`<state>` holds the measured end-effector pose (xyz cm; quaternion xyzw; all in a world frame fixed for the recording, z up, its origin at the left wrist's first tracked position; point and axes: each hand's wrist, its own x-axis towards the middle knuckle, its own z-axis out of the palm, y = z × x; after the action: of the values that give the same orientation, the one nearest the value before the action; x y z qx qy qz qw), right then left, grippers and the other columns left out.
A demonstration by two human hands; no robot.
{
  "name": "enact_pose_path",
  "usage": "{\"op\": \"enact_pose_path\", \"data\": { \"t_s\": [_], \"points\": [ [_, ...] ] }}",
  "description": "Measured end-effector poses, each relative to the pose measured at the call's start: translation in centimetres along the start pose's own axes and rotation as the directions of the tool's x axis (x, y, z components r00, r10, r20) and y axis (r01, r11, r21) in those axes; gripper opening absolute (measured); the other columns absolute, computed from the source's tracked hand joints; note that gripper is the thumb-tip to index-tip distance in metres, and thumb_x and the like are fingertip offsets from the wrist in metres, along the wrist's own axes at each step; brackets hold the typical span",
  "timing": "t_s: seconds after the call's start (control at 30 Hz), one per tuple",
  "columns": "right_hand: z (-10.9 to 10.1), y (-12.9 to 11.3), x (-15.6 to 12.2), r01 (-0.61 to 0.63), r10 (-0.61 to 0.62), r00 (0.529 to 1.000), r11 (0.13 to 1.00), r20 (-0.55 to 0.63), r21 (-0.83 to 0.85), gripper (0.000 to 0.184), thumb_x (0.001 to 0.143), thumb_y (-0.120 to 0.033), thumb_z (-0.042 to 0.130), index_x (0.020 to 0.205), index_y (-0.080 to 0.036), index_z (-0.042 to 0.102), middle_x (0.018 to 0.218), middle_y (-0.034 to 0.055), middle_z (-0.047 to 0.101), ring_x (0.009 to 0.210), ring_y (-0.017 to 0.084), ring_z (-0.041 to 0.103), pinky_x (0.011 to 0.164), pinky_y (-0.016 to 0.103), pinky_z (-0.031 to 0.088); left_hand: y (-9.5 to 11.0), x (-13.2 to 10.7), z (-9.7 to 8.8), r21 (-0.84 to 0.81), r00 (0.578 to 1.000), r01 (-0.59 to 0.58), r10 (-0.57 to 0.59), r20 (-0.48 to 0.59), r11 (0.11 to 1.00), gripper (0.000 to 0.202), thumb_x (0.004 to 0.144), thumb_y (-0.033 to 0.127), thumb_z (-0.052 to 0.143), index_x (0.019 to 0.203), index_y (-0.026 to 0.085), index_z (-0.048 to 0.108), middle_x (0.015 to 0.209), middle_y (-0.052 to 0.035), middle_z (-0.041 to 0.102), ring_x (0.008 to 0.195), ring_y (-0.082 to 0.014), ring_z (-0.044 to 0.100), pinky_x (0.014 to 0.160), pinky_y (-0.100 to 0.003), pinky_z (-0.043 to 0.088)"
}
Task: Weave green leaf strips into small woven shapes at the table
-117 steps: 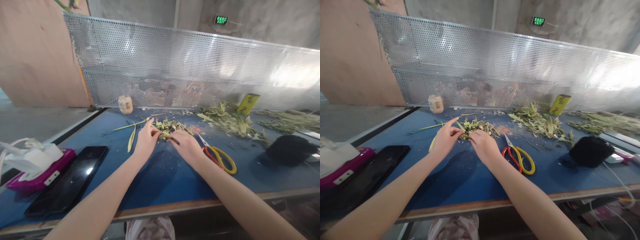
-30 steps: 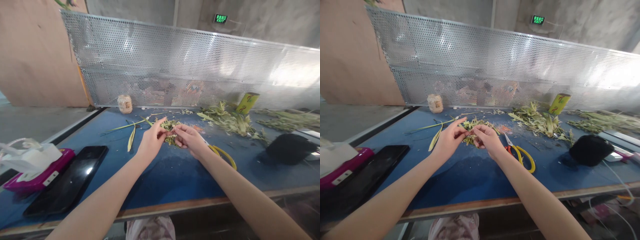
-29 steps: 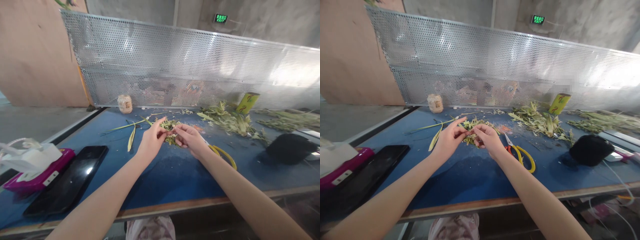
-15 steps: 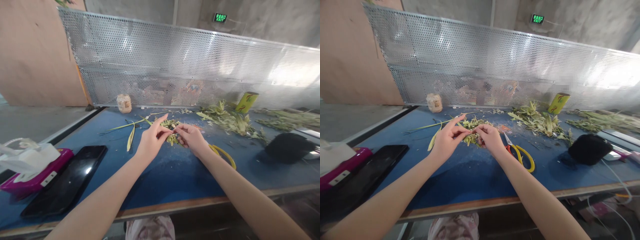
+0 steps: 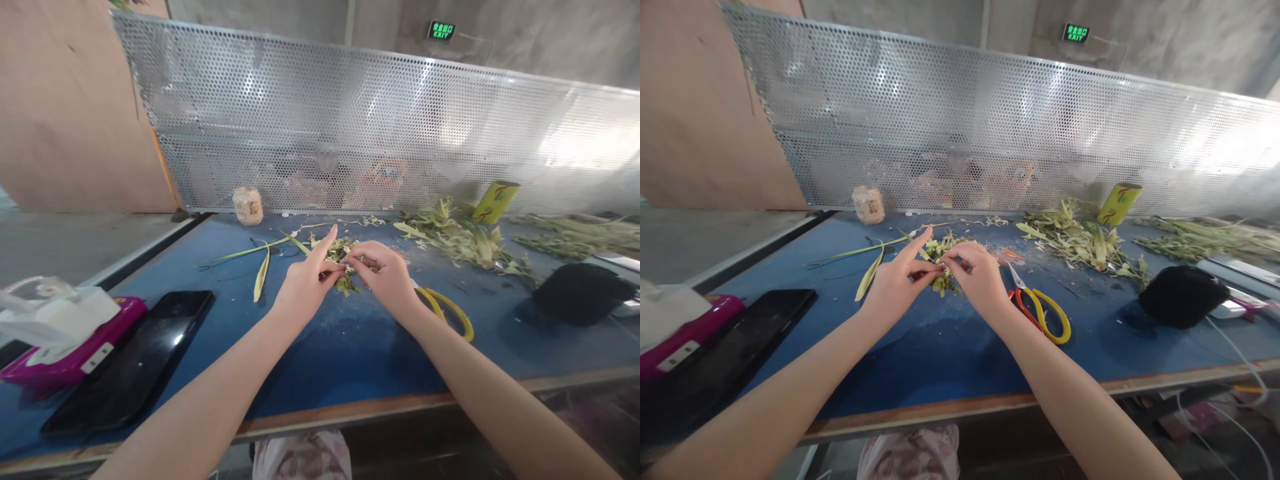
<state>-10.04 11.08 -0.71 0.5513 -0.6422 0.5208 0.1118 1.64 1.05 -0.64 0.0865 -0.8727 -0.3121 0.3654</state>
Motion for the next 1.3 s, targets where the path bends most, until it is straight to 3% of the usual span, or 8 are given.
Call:
{"op": "enact_pose_path", "data": {
  "t_s": [0.2,0.4,0.53,0.7,1.03,1.1,1.17,1.3],
  "points": [
    [-0.07,-0.30,0.05,0.041,-0.041,0.999,0.998,0.011,0.041,0.008,0.073,-0.017,0.057,0.068,-0.019,0.063,0.078,0.0037,0.061,0.078,0.015,0.056,0.062,0.025,0.045,0.28,-0.08,0.09,-0.043,1.000,0.020,-0.020,-0.011,0.999,0.069,0.073,0.018,0.056,0.133,0.026,0.024,0.073,0.0027,0.069,0.064,-0.0120,0.062,0.066,-0.024,0.049],
    [-0.61,-0.56,0.16,-0.232,0.225,0.973,0.946,0.057,0.226,0.027,0.083,-0.033,0.042,0.092,-0.020,0.064,0.067,0.0005,0.060,0.044,0.007,0.044,0.045,0.023,0.039,0.86,-0.03,-0.21,-0.159,0.989,0.049,-0.071,-0.131,0.986,0.072,0.071,0.019,0.059,0.133,0.024,0.022,0.071,0.0012,0.069,0.064,-0.0140,0.063,0.064,-0.026,0.050],
    [-0.65,-0.75,0.19,-0.194,0.190,0.981,0.977,0.049,0.090,0.022,0.075,-0.034,0.055,0.088,-0.020,0.065,0.079,0.0027,0.064,0.058,0.011,0.052,0.054,0.025,0.042,0.69,0.04,-0.26,-0.207,0.978,0.070,-0.108,-0.178,0.976,0.070,0.071,0.020,0.060,0.131,0.024,0.025,0.075,-0.0005,0.069,0.066,-0.0153,0.064,0.065,-0.029,0.051],
    [-0.17,-0.73,0.14,-0.215,0.195,0.959,0.973,0.204,0.079,0.025,0.069,-0.034,0.061,0.091,-0.020,0.063,0.085,0.0041,0.066,0.076,0.016,0.058,0.064,0.028,0.045,0.23,0.12,-0.20,-0.271,0.973,0.071,-0.126,-0.191,0.960,0.069,0.072,0.024,0.059,0.131,0.024,0.025,0.078,-0.0023,0.069,0.076,-0.0182,0.065,0.070,-0.032,0.052],
    [0.29,-0.38,-0.12,-0.609,0.366,0.782,0.624,0.505,0.490,0.026,0.070,-0.032,0.061,0.094,-0.021,0.062,0.093,0.0041,0.064,0.080,0.016,0.062,0.060,0.025,0.051,0.32,0.08,0.11,-0.188,0.972,0.039,-0.081,-0.220,0.981,0.067,0.071,0.020,0.060,0.129,0.024,0.028,0.074,-0.0001,0.069,0.065,-0.0146,0.064,0.063,-0.027,0.051],
    [0.29,-0.45,-0.10,-0.580,0.386,0.803,0.680,0.453,0.448,0.027,0.073,-0.032,0.058,0.096,-0.020,0.063,0.097,0.0056,0.065,0.084,0.017,0.062,0.066,0.028,0.052,0.31,0.07,0.11,-0.188,0.971,0.044,-0.086,-0.221,0.981,0.066,0.070,0.019,0.060,0.128,0.024,0.029,0.074,0.0002,0.069,0.065,-0.0141,0.063,0.063,-0.027,0.051],
    [0.27,-0.54,-0.06,-0.463,0.363,0.877,0.812,0.315,0.355,0.028,0.075,-0.028,0.057,0.100,-0.020,0.063,0.104,0.0059,0.063,0.088,0.018,0.061,0.074,0.031,0.052,0.36,0.04,0.08,-0.187,0.971,0.055,-0.096,-0.220,0.981,0.065,0.070,0.019,0.060,0.127,0.023,0.030,0.074,0.0004,0.069,0.065,-0.0139,0.063,0.064,-0.026,0.051],
    [0.04,-0.67,-0.06,-0.065,0.059,0.997,0.991,0.059,0.113,0.029,0.077,-0.018,0.052,0.103,-0.025,0.062,0.110,0.0012,0.060,0.099,0.017,0.057,0.090,0.035,0.044,0.57,0.04,0.01,-0.232,0.970,0.085,-0.133,-0.203,0.969,0.063,0.070,0.019,0.059,0.126,0.022,0.031,0.073,0.0001,0.068,0.065,-0.0141,0.064,0.065,-0.026,0.051]
  ]
}}
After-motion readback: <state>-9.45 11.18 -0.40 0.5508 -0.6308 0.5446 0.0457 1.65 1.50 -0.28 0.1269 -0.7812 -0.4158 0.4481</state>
